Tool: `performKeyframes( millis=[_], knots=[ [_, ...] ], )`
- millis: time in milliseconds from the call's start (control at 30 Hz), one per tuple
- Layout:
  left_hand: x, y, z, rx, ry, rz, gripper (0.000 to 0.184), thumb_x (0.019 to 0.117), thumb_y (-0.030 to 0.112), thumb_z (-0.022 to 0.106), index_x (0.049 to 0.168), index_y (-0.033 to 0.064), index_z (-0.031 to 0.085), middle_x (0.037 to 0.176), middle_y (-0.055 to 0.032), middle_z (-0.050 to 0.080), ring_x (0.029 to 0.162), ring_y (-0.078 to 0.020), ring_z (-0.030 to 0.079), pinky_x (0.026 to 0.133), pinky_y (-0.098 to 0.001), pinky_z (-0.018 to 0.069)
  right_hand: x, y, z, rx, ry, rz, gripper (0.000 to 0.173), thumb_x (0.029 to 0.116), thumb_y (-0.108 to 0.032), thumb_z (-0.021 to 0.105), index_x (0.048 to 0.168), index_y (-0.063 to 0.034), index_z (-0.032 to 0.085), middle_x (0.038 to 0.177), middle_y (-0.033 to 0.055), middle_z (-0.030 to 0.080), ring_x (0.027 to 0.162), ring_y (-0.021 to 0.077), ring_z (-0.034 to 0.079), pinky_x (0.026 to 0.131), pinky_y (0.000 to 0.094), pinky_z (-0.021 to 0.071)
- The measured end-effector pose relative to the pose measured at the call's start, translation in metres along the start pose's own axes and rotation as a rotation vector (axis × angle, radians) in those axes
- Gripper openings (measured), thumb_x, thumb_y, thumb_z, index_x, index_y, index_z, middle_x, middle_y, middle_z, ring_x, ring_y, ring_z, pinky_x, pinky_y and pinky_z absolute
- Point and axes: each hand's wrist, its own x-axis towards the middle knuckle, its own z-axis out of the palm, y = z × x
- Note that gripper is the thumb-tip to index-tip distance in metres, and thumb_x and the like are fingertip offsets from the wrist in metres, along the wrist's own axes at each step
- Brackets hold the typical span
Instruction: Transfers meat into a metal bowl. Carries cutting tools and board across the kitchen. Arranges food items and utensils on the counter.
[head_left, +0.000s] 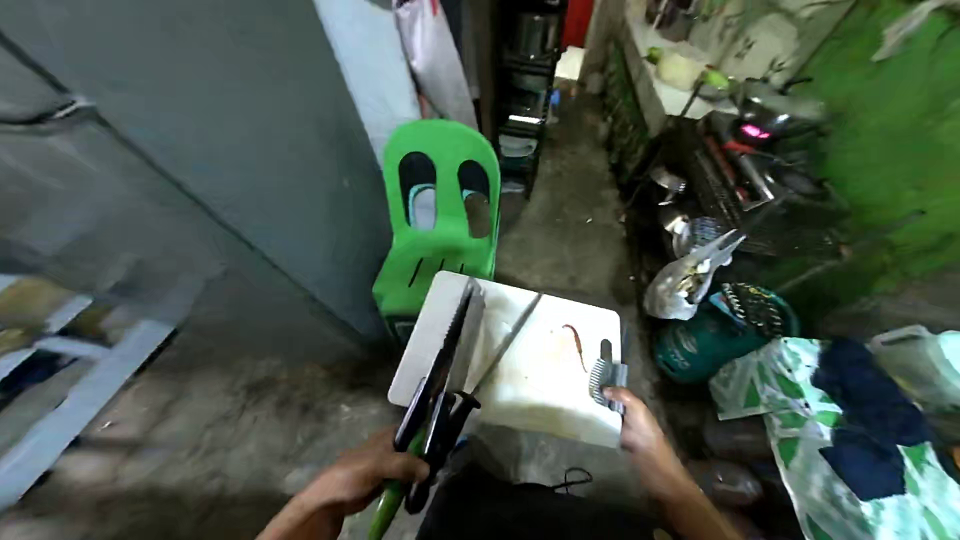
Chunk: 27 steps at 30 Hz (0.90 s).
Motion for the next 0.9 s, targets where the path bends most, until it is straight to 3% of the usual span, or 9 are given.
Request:
performKeyframes(
  millis=[133,300,367,467,633,800,900],
  knots=[
    [0.094,0.060,0.009,0.095,-0.170,-0.008,0.060,0.0574,0.034,0.090,0.107,0.0086,0.068,0.088,-0.0038,0.075,0.077,-0.0158,0.073,0.071,-0.0344,0.0626,0.027,-0.025,-0.033,0.179,0.048,-0.092,0.021,0.0830,-0.011,0.058,0.104,-0.0086,0.061,0.082,0.0061,0.074,0.073,0.0148,0.073,0.065,0.0348,0.0635],
    [0.207,0.137,0.018,0.214,-0.377,0.030,0.051,0.0688,0.029,0.084,0.111,0.0076,0.065,0.091,-0.0020,0.075,0.081,-0.0137,0.073,0.077,-0.0334,0.0620,0.072,-0.063,-0.046,0.230,0.197,-0.222,0.022,0.0819,-0.013,0.057,0.103,-0.0087,0.061,0.081,0.0049,0.074,0.070,0.0134,0.073,0.062,0.0340,0.0634],
    [0.245,0.172,0.023,0.294,-0.415,0.052,0.051,0.0721,0.028,0.082,0.114,0.0052,0.064,0.093,-0.0025,0.074,0.083,-0.0132,0.072,0.079,-0.0342,0.0616,0.089,-0.081,-0.045,0.238,0.252,-0.246,0.018,0.0853,-0.013,0.054,0.101,-0.0092,0.061,0.079,0.0041,0.073,0.068,0.0121,0.072,0.059,0.0321,0.0626],
    [0.304,0.221,0.032,0.423,-0.467,0.046,0.043,0.0827,0.017,0.076,0.120,0.0014,0.061,0.098,-0.0042,0.071,0.086,-0.0120,0.069,0.082,-0.0351,0.0592,0.118,-0.104,-0.046,0.292,0.337,-0.296,0.014,0.0862,-0.011,0.052,0.095,-0.0102,0.063,0.075,0.0030,0.073,0.065,0.0108,0.071,0.056,0.0305,0.0617],
    [0.397,0.298,0.065,0.432,-0.526,-0.039,0.040,0.0891,0.007,0.071,0.126,0.0025,0.057,0.103,-0.0064,0.071,0.089,-0.0136,0.069,0.081,-0.0334,0.0588,0.175,-0.147,-0.052,0.387,0.503,-0.363,0.016,0.0926,-0.008,0.045,0.094,-0.0100,0.061,0.074,0.0014,0.071,0.064,0.0095,0.070,0.056,0.0295,0.0609],
    [0.497,0.367,0.101,0.443,-0.592,-0.027,0.036,0.0906,0.010,0.067,0.124,0.0006,0.057,0.101,-0.0069,0.072,0.088,-0.0133,0.071,0.082,-0.0329,0.0591,0.252,-0.217,-0.070,0.412,0.566,-0.403,0.019,0.0986,-0.008,0.042,0.098,-0.0119,0.060,0.075,-0.0012,0.070,0.066,0.0071,0.070,0.060,0.0274,0.0613],
    [0.541,0.417,0.123,0.463,-0.557,-0.006,0.031,0.0929,0.009,0.065,0.121,0.0000,0.056,0.093,-0.0039,0.069,0.080,-0.0104,0.068,0.077,-0.0311,0.0584,0.306,-0.275,-0.087,0.397,0.568,-0.375,0.018,0.0992,-0.008,0.042,0.097,-0.0127,0.059,0.073,-0.0025,0.068,0.064,0.0067,0.068,0.058,0.0272,0.0603]
  ],
)
